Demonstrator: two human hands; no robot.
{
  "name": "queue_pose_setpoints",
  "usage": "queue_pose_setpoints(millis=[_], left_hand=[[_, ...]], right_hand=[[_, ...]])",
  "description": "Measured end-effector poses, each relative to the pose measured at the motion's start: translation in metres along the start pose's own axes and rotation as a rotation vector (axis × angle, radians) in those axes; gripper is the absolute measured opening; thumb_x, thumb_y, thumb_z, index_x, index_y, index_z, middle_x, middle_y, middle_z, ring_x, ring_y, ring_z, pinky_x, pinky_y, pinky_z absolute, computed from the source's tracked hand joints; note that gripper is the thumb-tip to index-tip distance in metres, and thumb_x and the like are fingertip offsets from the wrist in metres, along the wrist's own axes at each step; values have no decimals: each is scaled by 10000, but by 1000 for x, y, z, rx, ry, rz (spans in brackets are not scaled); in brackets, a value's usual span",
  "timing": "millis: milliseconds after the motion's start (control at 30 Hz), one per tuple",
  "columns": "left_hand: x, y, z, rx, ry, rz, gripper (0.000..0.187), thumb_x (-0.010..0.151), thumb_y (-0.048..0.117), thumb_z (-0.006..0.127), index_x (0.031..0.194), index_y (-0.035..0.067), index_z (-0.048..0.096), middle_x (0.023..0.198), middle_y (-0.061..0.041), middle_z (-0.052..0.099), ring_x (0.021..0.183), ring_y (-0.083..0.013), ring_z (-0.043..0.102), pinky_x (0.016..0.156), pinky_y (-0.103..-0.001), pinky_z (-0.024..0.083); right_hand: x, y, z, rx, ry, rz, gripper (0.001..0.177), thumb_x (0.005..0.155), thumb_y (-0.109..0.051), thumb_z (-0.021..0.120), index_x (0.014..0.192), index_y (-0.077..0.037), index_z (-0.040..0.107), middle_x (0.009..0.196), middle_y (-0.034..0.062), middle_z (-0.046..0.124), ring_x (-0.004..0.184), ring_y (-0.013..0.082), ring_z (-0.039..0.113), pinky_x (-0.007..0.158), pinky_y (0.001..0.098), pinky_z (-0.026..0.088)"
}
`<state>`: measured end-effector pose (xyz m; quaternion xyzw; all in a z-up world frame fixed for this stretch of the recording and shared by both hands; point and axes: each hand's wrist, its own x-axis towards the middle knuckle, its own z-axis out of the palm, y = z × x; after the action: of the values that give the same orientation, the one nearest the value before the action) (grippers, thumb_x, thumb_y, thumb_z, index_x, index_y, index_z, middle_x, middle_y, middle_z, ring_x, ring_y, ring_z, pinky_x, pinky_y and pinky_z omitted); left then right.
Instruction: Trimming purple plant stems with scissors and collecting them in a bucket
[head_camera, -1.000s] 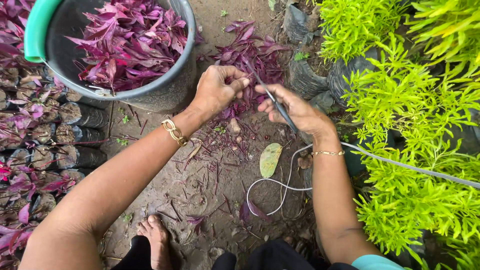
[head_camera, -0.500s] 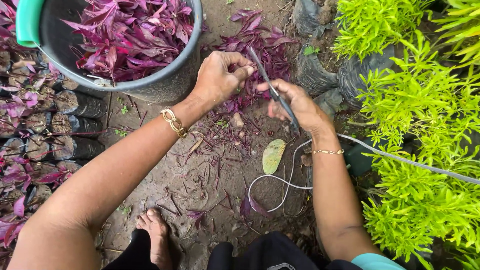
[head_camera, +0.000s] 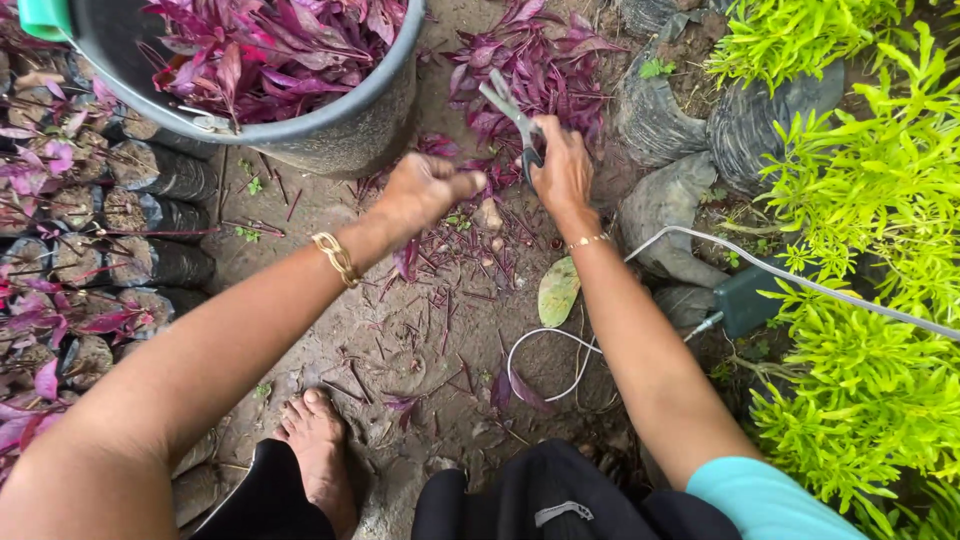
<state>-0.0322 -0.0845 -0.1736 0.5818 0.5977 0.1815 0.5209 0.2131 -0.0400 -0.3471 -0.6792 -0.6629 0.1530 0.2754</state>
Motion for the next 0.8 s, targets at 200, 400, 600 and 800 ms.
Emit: queue_pose_setpoints(millis=[200, 400, 600, 800], left_hand=[[-32, 1, -29, 379, -4, 167, 275, 917, 231, 743, 1183, 177, 707, 958, -99, 772, 940, -330, 745, 888, -485, 528], [-53, 43, -42, 447, 35, 485, 436, 953, 186, 734, 1380, 217, 651, 967, -134, 746, 851, -313, 730, 764, -451, 557], [-31, 36, -40, 427, -11, 619, 199, 914, 339, 750, 1111, 343, 778, 1099, -41, 617, 981, -375, 685, 830, -499, 562], [-30, 37, -34, 315, -59, 703, 151, 915, 270, 758, 1059, 297, 792, 1268, -21, 615, 1120, -374, 670, 936, -507, 547]], right_hand=[[-2, -35, -45, 866, -67, 285, 540, 784, -118, 868, 1263, -188, 628, 909, 43, 696, 783, 123, 647, 608, 237, 570], [-31, -128, -124, 1398, -323, 502, 668, 757, -63, 837, 1360, -40, 550, 931, 39, 533, 756, 146, 569, 501, 207, 556], [-48, -174, -144, 1707, -512, 738, 285, 805, -114, 781, 1066, -37, 698, 846, 54, 667, 671, 98, 549, 551, 153, 453], [-54, -146, -111, 1935, -610, 785, 227, 852, -134, 751, 1026, -44, 634, 872, 71, 624, 762, 164, 586, 591, 216, 490]])
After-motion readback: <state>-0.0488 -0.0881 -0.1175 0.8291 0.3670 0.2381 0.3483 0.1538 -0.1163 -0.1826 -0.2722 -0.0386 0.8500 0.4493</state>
